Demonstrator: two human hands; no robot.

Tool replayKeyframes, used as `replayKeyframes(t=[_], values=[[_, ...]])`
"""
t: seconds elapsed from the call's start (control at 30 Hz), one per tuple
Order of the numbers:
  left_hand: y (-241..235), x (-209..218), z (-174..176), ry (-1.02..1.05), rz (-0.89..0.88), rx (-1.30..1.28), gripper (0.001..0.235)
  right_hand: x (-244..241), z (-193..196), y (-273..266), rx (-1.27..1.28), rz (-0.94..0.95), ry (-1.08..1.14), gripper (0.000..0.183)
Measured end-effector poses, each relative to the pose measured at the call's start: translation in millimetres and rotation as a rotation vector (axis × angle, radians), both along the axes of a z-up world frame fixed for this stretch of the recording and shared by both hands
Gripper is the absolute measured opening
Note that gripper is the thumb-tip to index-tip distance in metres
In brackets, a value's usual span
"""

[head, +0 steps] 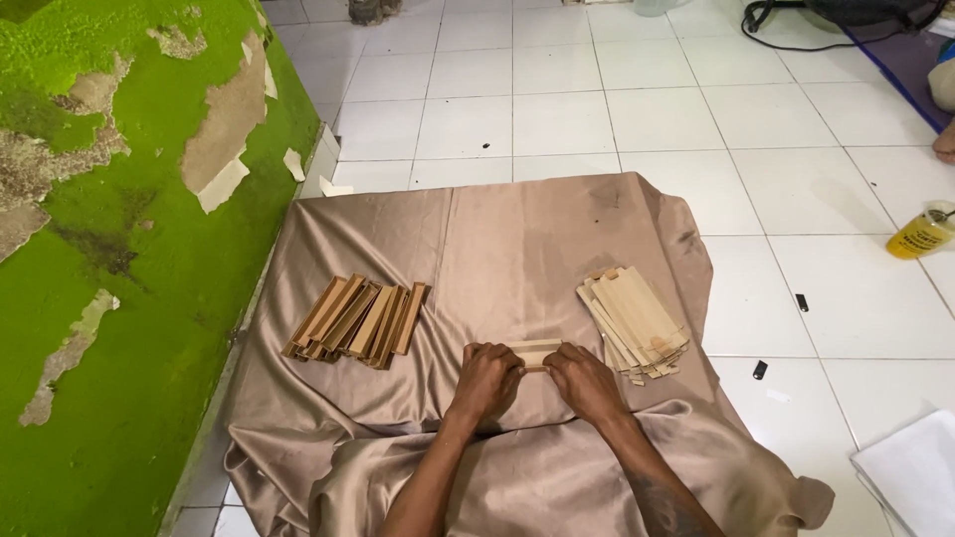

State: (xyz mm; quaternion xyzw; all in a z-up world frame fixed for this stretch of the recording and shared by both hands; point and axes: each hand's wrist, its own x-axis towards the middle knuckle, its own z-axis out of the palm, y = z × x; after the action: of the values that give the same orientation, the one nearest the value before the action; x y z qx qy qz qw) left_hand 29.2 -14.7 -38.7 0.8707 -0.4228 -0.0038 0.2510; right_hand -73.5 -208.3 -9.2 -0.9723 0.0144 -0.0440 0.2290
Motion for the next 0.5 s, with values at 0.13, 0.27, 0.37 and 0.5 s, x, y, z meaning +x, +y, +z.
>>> replayKeyframes(t=[0.13, 0.27, 0.37, 0.5], values=[[3.9, -0.1, 12.1, 0.057, 0.006, 0.000, 0.011, -9.0, 27.6, -1.2, 0.094, -0.020, 0.042, 0.017], [4.4, 0.7, 14.5, 0.118, 0.047, 0.032, 0.010, -4.0, 23.5, -4.9, 0.095, -0.069, 0.096, 0.015], [4.0, 5.3, 9.7, 0.136, 0.060, 0.038, 0.011, -1.5, 25.0, -6.7, 0.108, -0.075, 0.099, 0.015], [6.2, -3.4, 36.0, 0.147, 0.013, 0.052, 0.015, -5.0, 29.8, -3.7, 0.131, -0.036, 0.113, 0.015]])
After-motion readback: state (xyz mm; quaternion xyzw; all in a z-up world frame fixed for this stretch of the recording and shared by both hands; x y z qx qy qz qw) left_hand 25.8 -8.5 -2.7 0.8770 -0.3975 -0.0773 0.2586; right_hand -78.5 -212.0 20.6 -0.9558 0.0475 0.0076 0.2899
